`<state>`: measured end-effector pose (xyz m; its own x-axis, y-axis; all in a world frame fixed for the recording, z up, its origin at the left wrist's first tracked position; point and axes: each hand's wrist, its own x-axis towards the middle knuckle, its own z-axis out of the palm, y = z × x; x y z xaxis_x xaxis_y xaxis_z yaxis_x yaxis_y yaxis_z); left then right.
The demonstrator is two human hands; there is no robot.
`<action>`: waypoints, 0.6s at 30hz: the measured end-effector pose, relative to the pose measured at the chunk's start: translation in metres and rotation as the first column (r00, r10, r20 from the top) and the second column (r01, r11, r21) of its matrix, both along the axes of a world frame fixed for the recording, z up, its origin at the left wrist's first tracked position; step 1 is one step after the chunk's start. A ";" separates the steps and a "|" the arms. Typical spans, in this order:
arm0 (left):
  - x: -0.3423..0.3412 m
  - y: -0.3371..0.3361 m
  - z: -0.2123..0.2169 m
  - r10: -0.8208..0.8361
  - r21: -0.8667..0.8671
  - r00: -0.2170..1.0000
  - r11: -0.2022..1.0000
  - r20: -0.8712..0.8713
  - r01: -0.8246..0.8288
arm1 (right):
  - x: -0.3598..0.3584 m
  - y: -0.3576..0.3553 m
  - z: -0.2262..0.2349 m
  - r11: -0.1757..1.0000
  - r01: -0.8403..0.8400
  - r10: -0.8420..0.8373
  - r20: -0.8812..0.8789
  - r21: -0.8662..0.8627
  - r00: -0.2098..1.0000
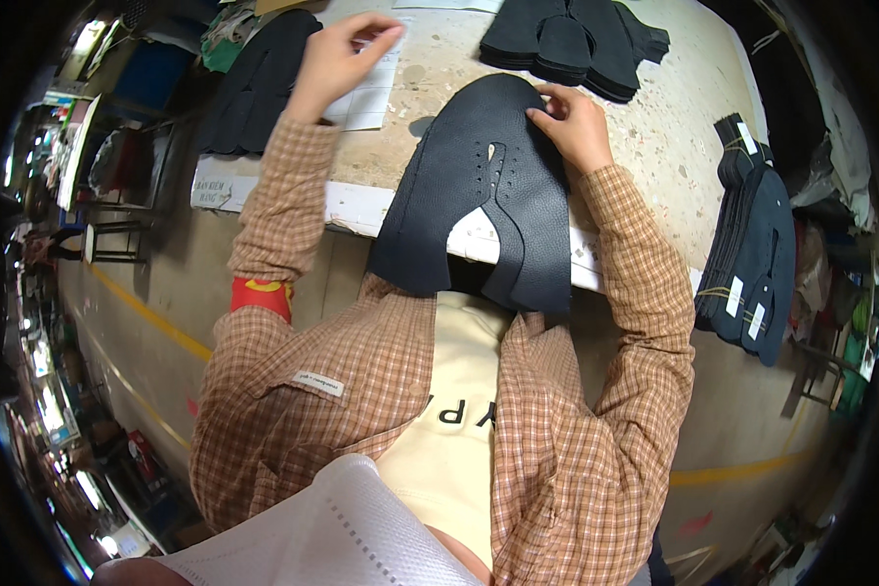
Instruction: The person picks up black leather shoe parts from a table, unfolds them, and inspects the edges and surfaces by hand. They place the parts back on the table and repeat the process with additional pieces.
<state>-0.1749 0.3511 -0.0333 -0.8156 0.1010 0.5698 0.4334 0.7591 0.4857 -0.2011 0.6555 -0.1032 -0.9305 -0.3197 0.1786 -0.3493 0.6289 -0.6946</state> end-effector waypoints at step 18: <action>-0.036 0.056 -0.070 -0.191 0.123 0.796 0.982 0.574 0.147 | -0.001 0.079 -0.013 0.948 0.090 0.019 0.337 -0.304 0.941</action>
